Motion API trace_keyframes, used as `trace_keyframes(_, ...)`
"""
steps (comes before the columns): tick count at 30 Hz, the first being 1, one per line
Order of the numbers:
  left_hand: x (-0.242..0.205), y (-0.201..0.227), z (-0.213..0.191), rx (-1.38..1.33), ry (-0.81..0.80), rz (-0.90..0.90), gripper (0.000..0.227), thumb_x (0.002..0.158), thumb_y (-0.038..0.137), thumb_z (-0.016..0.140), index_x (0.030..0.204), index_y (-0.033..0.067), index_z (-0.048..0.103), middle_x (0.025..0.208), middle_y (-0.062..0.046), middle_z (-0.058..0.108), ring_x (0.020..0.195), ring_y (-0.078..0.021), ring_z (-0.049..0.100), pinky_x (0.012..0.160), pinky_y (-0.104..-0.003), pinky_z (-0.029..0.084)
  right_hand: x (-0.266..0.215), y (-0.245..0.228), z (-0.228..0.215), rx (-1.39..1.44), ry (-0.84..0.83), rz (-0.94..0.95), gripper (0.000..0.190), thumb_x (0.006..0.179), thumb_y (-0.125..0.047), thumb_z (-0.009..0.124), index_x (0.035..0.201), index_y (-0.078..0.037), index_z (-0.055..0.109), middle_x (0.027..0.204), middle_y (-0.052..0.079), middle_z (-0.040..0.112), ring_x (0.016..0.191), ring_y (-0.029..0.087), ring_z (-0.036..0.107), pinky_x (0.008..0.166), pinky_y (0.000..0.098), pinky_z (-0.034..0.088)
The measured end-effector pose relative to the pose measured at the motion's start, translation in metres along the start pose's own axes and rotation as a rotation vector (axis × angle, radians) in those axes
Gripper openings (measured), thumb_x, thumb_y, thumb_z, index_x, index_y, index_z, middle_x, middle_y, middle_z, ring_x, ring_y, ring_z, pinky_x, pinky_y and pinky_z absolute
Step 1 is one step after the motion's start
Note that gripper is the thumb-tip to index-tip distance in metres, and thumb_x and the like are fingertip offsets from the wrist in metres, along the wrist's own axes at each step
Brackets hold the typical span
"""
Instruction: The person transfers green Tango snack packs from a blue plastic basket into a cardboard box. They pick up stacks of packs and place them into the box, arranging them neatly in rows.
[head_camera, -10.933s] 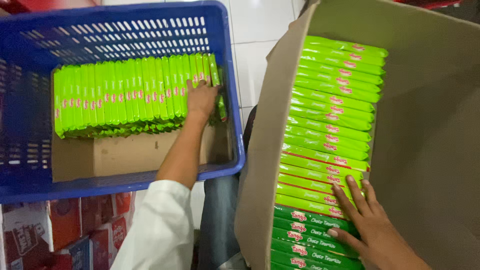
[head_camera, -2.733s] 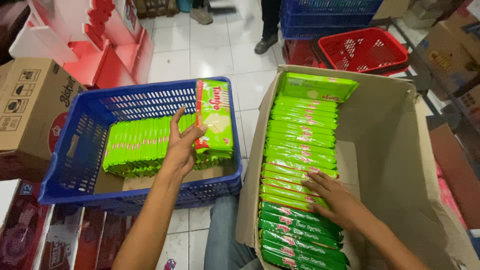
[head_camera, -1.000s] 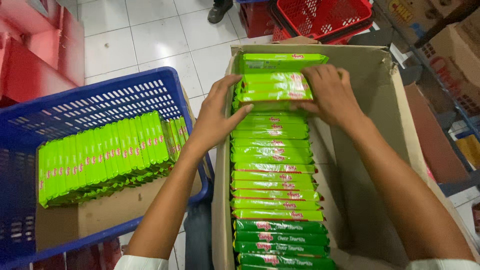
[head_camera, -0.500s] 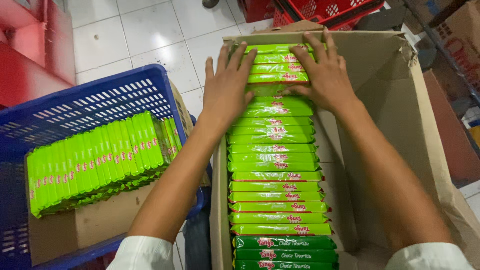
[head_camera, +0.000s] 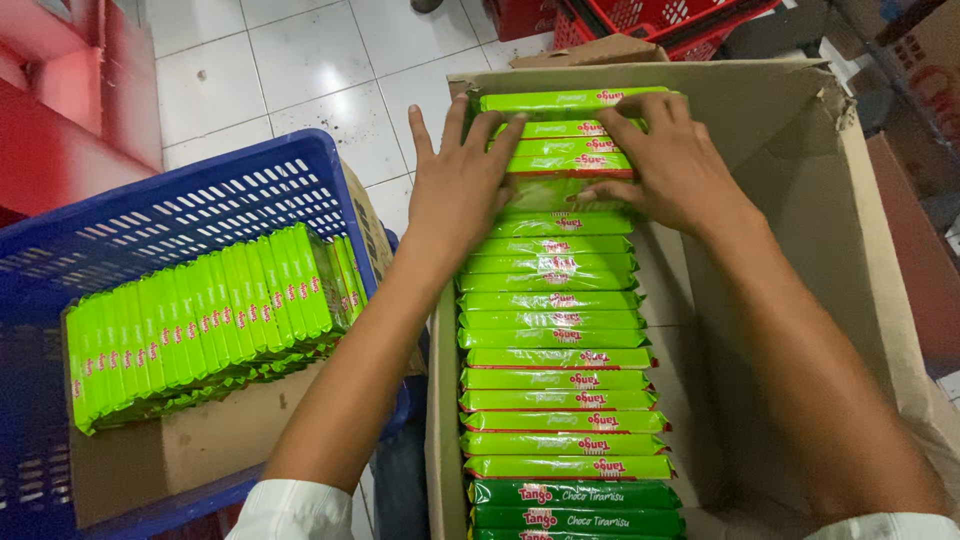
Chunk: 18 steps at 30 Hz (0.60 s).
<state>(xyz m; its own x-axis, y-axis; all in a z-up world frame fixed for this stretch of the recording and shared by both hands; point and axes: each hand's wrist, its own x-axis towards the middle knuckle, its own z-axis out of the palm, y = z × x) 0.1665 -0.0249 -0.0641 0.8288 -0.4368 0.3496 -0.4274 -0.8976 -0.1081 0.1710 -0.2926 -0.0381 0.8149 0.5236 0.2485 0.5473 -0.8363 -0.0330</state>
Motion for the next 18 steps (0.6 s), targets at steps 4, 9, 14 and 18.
trace_keyframes(4, 0.002, 0.003, 0.003, 0.007, 0.021, 0.0, 0.093, 0.073, 0.048, 0.083, 0.153, 0.0218, 0.045, 0.144, -0.006, 0.055, 0.142, -0.0423, 0.04, 0.112, -0.077, 0.02, -0.001, 0.009, 0.012, 0.032, 0.059, 0.006, 0.084, 0.079, -0.06, 0.079, 0.141, -0.008, 0.054, 0.156, 0.022, 0.032, 0.147, 0.049, 0.018, 0.104, 0.0751, 0.033)
trace_keyframes(9, 0.005, 0.005, 0.014, 0.136, 0.014, -0.043, 0.068, 0.089, 0.018, 0.063, 0.155, 0.0221, 0.045, 0.156, -0.01, 0.048, 0.146, -0.0398, 0.036, 0.115, -0.075, 0.018, 0.004, 0.0, 0.01, 0.111, 0.165, 0.001, 0.082, 0.082, -0.047, 0.087, 0.149, -0.017, 0.05, 0.157, 0.022, 0.028, 0.147, 0.049, 0.023, 0.108, 0.0694, 0.039)
trace_keyframes(14, 0.011, 0.005, 0.016, 0.168, -0.154, -0.103, 0.07, 0.094, 0.017, 0.053, 0.16, 0.0232, 0.032, 0.166, -0.009, 0.035, 0.154, -0.0375, 0.02, 0.114, -0.079, 0.012, -0.006, -0.006, 0.034, 0.3, 0.419, 0.182, 0.13, 0.07, -0.055, 0.105, 0.165, -0.017, 0.024, 0.162, 0.024, 0.019, 0.155, 0.046, 0.027, 0.13, 0.0564, 0.032)
trace_keyframes(18, 0.011, 0.006, 0.016, 0.172, -0.164, -0.102, 0.069, 0.096, 0.018, 0.049, 0.162, 0.0243, 0.03, 0.168, -0.008, 0.032, 0.156, -0.0373, 0.017, 0.116, -0.077, 0.01, -0.016, -0.018, 0.065, 0.753, 0.489, 0.585, 0.131, 0.073, -0.04, 0.104, 0.16, -0.017, 0.009, 0.167, 0.016, 0.035, 0.152, 0.029, 0.041, 0.122, 0.0415, 0.036)
